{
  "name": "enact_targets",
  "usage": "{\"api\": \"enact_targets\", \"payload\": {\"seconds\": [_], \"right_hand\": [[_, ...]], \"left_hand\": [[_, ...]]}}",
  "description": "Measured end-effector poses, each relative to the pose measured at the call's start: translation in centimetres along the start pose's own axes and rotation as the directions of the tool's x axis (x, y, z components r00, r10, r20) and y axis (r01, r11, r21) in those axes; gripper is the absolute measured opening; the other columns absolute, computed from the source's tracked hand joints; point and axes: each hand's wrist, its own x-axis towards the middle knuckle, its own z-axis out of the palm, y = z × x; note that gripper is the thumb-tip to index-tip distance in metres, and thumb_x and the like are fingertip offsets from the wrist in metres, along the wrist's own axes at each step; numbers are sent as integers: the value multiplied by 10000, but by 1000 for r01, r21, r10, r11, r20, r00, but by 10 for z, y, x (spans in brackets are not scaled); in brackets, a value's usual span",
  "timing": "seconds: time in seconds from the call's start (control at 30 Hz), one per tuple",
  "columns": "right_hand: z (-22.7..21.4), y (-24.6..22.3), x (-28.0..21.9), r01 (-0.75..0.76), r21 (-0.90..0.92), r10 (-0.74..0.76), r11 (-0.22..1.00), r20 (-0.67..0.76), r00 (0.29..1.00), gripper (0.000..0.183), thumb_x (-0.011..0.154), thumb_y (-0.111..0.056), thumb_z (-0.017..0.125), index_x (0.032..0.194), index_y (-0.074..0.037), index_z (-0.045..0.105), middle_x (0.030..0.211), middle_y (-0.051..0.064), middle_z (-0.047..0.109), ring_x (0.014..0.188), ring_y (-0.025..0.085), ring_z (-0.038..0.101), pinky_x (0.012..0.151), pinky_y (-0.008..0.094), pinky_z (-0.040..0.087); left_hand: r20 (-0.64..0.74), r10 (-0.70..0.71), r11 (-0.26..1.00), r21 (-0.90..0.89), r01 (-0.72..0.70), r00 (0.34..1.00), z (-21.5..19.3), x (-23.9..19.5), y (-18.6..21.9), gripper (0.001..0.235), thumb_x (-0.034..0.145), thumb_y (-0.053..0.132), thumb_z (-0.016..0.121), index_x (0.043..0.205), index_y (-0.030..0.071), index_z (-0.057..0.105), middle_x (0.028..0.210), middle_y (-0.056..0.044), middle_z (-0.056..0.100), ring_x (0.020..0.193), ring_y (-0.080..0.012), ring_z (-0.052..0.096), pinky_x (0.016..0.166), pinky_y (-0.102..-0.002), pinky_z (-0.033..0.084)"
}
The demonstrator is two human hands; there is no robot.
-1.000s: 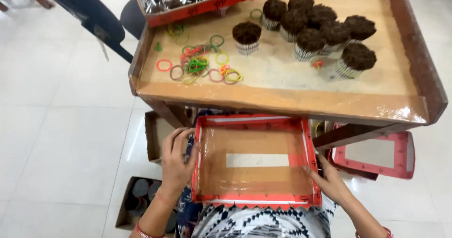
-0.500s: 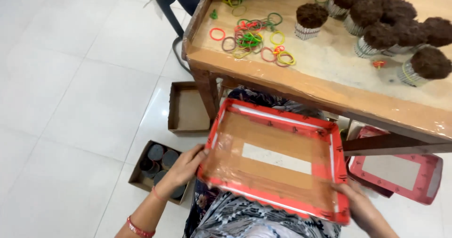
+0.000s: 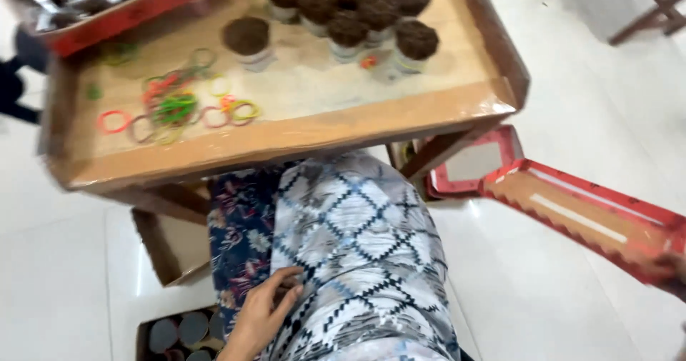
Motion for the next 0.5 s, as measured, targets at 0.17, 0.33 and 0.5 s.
{"api": "enact_targets", "payload": {"seconds": [0.17,0.33,0.5], "right_hand": [[106,45,-45,-118,359,259,926,-374,890,376,917,63,497,1287,78,565,1216,235,654,1069,326,695,892,495,630],[186,40,10,42,550,178,834,-340,924,516,1050,-256,488,1435,84,440,1287,253,642,1088,398,708,908,559,621],[289,-74,4,-168,350,259,921,-231,938,804,1083,-616,522,1604,-98,194,1449,344,375,1091,524,530,899,600,535]], "left_hand": [[-92,109,986,135,-96,990,17,36,-49,490,875,202,724,1357,146,654,966,-53,807,852,-109,770,728,-305,609],[-96,97,993,80,-90,991,18,48,-38,445,877,164,739,1313,128,664,931,-60,804,838,-113,763,736,-284,613],[-82,244,957,183,-226,966,-14,15,27,419,890,179,751,1297,126,663,961,-66,793,834,-169,773,761,-298,602]]}}
